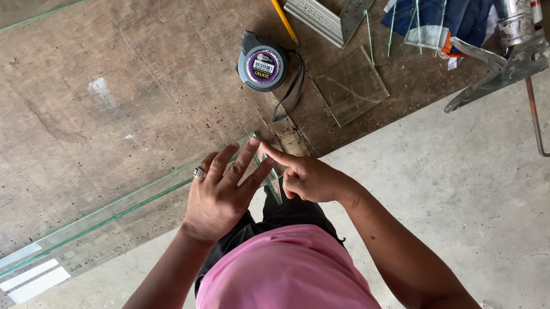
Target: The person applies sealant along the edge of a glass panel using a caulking gun, then positions and aligns smaller glass pieces to form a corner joint. They adjust the pieces by hand and inspect the alignment on a workbench.
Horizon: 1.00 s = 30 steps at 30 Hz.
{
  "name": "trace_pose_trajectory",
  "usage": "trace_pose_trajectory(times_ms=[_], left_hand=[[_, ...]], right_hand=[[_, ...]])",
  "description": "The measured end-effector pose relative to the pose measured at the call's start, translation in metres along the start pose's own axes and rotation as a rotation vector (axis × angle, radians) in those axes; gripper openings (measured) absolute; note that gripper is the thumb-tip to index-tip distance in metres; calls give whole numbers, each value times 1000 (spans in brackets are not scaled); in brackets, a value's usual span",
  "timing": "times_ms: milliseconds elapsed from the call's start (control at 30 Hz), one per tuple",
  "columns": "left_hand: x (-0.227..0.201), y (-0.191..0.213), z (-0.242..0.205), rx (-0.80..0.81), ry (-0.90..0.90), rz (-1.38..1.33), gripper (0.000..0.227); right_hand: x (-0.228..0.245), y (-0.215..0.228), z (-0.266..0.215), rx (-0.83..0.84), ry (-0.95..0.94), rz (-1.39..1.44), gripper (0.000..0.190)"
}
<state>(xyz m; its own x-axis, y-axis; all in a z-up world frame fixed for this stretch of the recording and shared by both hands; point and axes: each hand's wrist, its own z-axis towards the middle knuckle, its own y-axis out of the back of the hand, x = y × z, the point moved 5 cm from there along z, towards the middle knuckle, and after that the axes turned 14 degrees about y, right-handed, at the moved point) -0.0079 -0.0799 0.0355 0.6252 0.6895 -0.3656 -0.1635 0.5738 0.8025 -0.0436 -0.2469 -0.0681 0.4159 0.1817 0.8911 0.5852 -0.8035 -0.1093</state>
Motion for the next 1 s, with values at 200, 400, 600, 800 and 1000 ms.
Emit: trace_pose_trajectory(times_ms=[200, 400, 600, 800, 1000], left_hand=[[2, -1, -3, 0, 7, 9, 19], [1, -2, -5, -4, 8, 12, 21], [-1, 0, 1, -27, 0, 26, 20], [0, -2, 0, -18, -12, 19, 23], [0, -2, -1, -33, -9, 12, 24]], right_hand=[[-42, -14, -16, 10, -28, -26, 82], [-29, -19, -42, -7, -84, -6, 76], [-10, 7, -20, -188, 49, -61, 77], [1, 4, 21, -146, 133, 80, 88], [7, 5, 18, -75, 106, 7, 88]])
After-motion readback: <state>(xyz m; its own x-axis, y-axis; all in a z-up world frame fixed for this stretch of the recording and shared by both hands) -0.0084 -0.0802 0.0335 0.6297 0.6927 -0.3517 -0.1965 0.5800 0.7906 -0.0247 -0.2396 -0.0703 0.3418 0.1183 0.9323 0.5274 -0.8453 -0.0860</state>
